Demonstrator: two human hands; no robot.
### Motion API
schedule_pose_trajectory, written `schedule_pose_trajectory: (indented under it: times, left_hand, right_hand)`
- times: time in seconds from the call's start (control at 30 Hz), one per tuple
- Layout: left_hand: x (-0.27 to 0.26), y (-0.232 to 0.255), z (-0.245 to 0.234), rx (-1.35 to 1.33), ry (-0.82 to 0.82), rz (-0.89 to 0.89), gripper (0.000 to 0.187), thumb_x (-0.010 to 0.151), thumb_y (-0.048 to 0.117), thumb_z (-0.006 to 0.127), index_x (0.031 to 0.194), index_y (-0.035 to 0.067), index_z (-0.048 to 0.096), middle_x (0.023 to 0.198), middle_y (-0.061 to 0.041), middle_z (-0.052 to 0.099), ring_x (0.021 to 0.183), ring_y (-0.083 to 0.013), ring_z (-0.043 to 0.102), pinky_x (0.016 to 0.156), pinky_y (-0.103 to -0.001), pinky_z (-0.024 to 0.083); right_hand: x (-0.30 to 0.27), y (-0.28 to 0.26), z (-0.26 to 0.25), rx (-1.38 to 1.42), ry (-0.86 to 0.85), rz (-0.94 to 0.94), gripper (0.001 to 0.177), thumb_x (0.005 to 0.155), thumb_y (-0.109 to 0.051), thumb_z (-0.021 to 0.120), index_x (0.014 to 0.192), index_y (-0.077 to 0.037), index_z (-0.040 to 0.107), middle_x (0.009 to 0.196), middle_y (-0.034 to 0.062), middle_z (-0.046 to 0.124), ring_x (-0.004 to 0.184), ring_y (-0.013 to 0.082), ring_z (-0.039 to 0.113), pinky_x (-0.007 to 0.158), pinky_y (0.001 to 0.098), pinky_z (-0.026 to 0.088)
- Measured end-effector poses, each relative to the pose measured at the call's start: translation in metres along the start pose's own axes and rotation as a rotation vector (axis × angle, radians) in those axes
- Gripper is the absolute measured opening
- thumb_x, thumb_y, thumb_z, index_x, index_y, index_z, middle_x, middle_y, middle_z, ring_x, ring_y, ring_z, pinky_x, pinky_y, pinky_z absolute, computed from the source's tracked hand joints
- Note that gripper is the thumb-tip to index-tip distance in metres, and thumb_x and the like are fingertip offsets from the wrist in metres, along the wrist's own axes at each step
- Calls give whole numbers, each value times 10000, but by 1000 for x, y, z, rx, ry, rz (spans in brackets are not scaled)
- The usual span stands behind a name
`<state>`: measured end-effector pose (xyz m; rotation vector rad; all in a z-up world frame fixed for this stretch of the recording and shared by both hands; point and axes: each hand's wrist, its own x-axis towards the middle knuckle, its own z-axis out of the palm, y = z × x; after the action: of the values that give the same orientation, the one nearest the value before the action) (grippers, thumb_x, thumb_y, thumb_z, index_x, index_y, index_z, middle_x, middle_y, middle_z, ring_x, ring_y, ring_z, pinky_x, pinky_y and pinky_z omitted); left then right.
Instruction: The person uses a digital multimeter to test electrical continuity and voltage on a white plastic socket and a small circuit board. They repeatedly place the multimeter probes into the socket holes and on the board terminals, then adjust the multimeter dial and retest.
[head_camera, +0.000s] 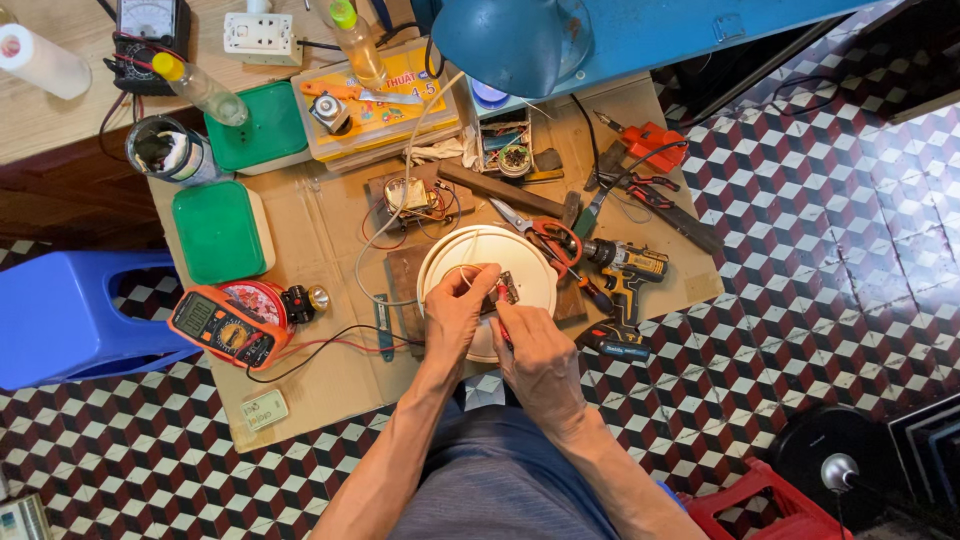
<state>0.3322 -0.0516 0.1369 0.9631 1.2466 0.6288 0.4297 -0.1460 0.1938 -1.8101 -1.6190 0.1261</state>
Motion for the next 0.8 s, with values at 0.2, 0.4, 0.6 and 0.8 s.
schedule_pose_trajectory:
  times: [0.2, 0.4, 0.6, 0.8]
  left_hand:
    - [3, -17, -4, 204, 58, 125, 266, 950, 261, 702, 940, -4, 718, 788, -47, 699, 709, -92, 614, 648, -264, 510]
    - [-4, -17, -11, 338, 38, 74, 216, 936, 236, 692, 1018, 36, 695, 763, -60, 707, 634, -128, 643, 579, -306, 525]
    - [10, -31, -16, 267, -8, 122, 200, 911, 183, 721, 1031, 25, 699, 800, -59, 758, 701, -95, 703, 623, -254, 554]
    - [9, -32, -14, 230, -2, 108, 195, 903, 150, 698, 1048, 19, 696, 805, -47, 738, 708, -97, 682, 628, -254, 551]
  right_hand:
    - [1, 11, -5, 127, 24, 137, 240, 926, -45, 724, 1145, 38, 670, 982, 169, 688, 883, 315, 700, 764, 379, 569]
    - [10, 26, -9, 226, -7, 341, 212, 967, -80, 693, 1149, 26, 678, 988, 163, 727, 844, 265, 748, 715, 347, 586]
    - [23, 30, -4, 372, -38, 643, 222, 945, -156, 708, 1103, -2, 731, 892, 134, 768, 781, 187, 750, 689, 301, 597]
    - [21, 31, -7, 393, -47, 604, 233, 974, -189, 692, 1109, -5, 737, 850, 109, 771, 758, 153, 747, 684, 280, 589]
